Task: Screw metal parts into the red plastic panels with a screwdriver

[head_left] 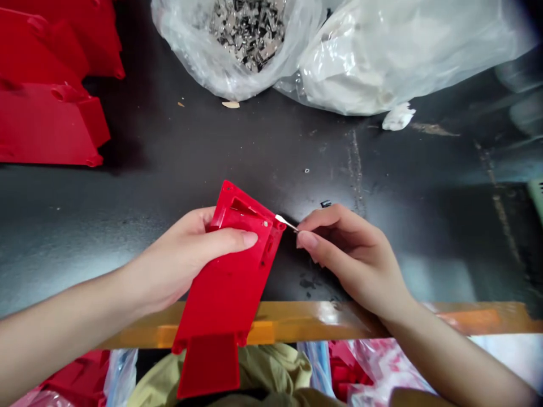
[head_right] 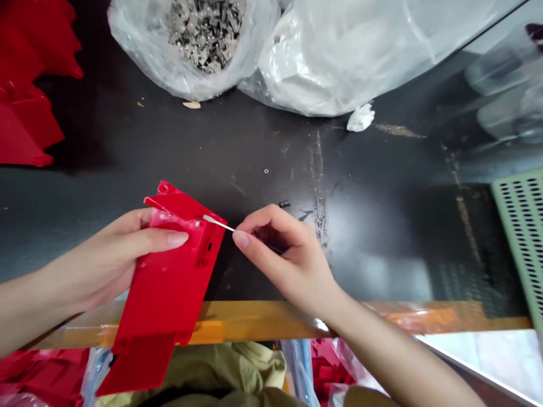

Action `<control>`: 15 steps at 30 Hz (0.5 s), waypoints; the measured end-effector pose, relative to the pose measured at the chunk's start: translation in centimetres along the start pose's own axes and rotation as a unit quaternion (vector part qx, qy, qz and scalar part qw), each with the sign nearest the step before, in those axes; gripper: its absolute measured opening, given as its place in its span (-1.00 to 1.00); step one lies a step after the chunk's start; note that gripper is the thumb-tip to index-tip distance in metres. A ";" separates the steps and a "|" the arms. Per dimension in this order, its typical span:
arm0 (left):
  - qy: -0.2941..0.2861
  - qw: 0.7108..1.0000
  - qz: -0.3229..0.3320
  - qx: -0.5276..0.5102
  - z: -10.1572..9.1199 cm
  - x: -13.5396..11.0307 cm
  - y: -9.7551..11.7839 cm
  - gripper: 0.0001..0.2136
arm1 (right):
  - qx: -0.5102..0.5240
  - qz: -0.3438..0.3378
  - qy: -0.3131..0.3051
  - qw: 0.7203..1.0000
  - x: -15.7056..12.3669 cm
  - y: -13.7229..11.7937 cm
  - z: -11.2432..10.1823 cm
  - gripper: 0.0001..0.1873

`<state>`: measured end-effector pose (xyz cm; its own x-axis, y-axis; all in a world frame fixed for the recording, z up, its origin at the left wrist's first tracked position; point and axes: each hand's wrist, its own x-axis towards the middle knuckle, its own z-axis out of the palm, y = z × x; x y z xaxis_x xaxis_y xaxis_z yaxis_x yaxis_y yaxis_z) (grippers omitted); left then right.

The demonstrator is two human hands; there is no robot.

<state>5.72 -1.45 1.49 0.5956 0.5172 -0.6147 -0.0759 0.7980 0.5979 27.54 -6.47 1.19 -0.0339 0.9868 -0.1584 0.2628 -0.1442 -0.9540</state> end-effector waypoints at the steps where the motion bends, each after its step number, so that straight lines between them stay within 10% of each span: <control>1: 0.004 1.000 0.002 0.004 0.0 0.0 -0.1 -0.92 | 0.008 0.007 0.002 1.000 0.1 0.1 0.1 -0.80; 15: 0.030 0.997 -0.011 0.070 1.0 -0.3 0.2 -0.83 | -0.029 -0.074 -0.072 0.994 0.3 0.4 -0.1 -0.86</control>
<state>6.31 -1.74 2.30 0.5464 0.5206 -0.6561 0.0521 0.7607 0.6470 27.74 -6.18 0.73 -0.2126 0.9755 -0.0566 0.2995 0.0099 -0.9540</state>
